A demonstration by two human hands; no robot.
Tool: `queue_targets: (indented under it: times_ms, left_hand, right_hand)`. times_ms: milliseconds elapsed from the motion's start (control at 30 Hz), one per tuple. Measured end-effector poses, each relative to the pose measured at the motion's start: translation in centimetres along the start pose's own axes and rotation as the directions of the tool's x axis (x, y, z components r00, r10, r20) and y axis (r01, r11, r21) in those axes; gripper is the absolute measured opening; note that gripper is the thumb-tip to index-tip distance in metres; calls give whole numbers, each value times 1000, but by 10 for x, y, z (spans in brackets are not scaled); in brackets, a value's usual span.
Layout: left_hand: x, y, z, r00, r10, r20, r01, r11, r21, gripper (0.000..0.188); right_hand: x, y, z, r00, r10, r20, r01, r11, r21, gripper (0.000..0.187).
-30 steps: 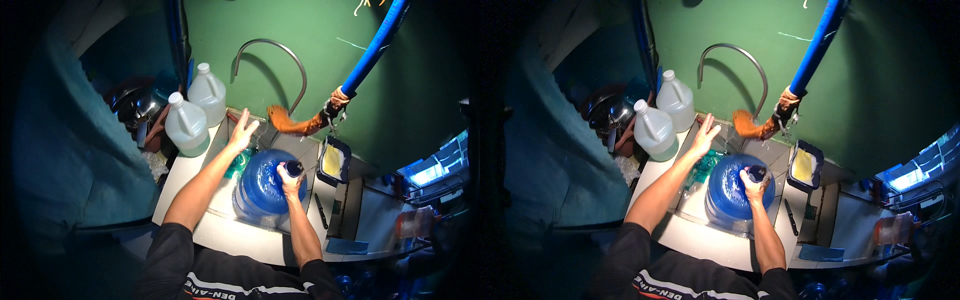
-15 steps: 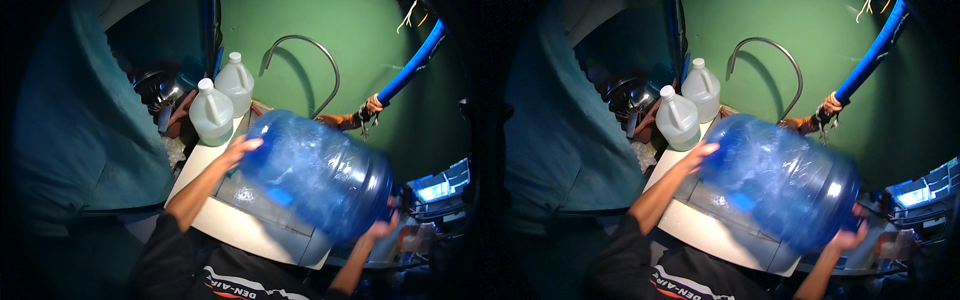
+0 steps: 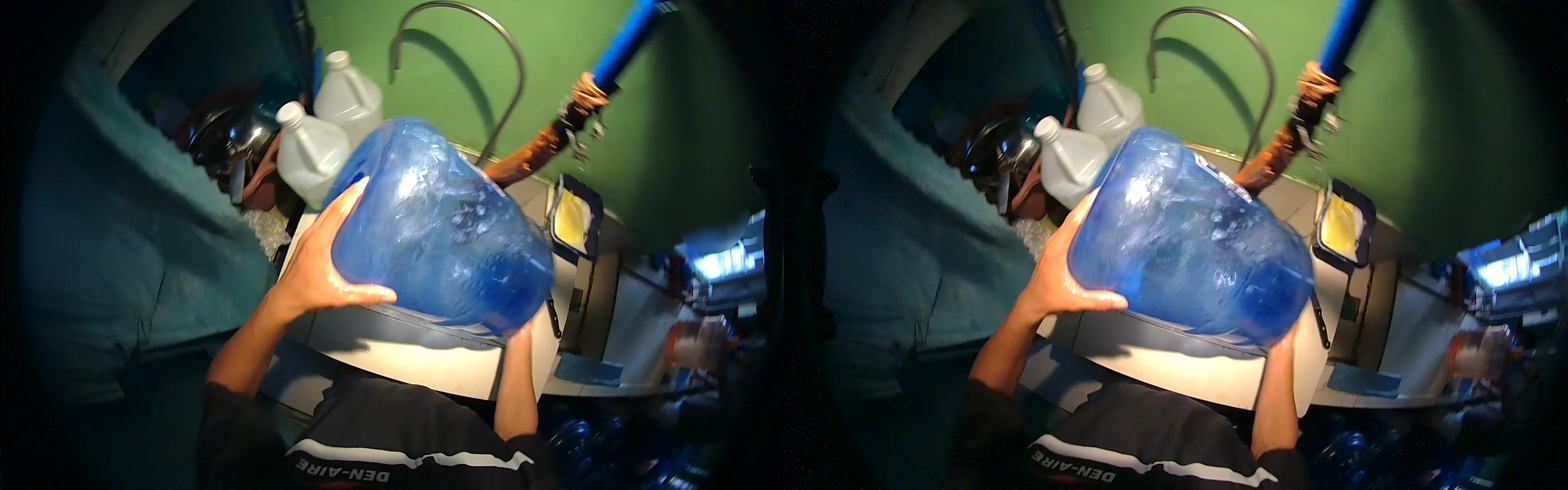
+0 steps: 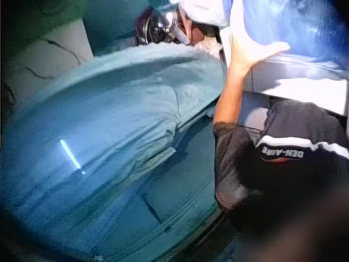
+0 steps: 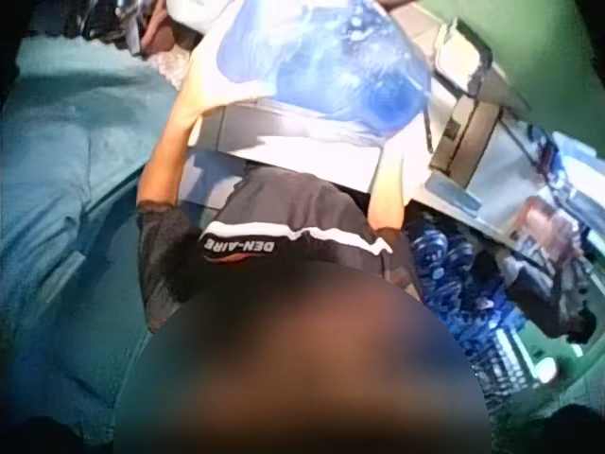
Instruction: The person scrubs and rinses large plastic water jugs at a sink using a sponge and a hose. They handle multiple jugs, including an amber-colored jug and several blue jugs, scrubbing the exterior and rinsing them thoroughly before setting them aside.
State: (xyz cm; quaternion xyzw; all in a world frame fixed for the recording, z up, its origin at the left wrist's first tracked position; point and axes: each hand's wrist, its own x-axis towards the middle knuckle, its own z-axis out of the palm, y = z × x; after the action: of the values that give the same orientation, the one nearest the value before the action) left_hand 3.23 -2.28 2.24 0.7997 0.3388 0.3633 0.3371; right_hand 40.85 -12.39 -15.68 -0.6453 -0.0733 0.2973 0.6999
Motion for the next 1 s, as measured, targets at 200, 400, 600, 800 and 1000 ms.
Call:
queue_targets:
  times_ms: [200, 400, 600, 800, 1000]
  left_hand:
    - [19, 60, 22, 983, 172, 60, -181, 955, 236, 103]
    - [30, 67, 35, 946, 176, 271, -283, 855, 434, 100]
    - [44, 69, 49, 920, 135, 369, -301, 847, 439, 100]
    - [56, 65, 66, 918, 62, 391, -254, 850, 461, 100]
    - [60, 51, 72, 891, 16, 454, -275, 815, 510, 103]
  right_hand:
    - [-11, 133, 33, 859, 427, 283, -368, 899, -238, 80]
    - [2, 240, 49, 584, 642, 497, -437, 765, -474, 83]
    - [69, 305, 37, 585, 693, 421, -322, 675, -664, 87]
    - [110, 310, -30, 723, 617, -310, -542, 230, -808, 100]
    - [126, 311, -21, 796, 484, -364, -571, 401, -716, 110]
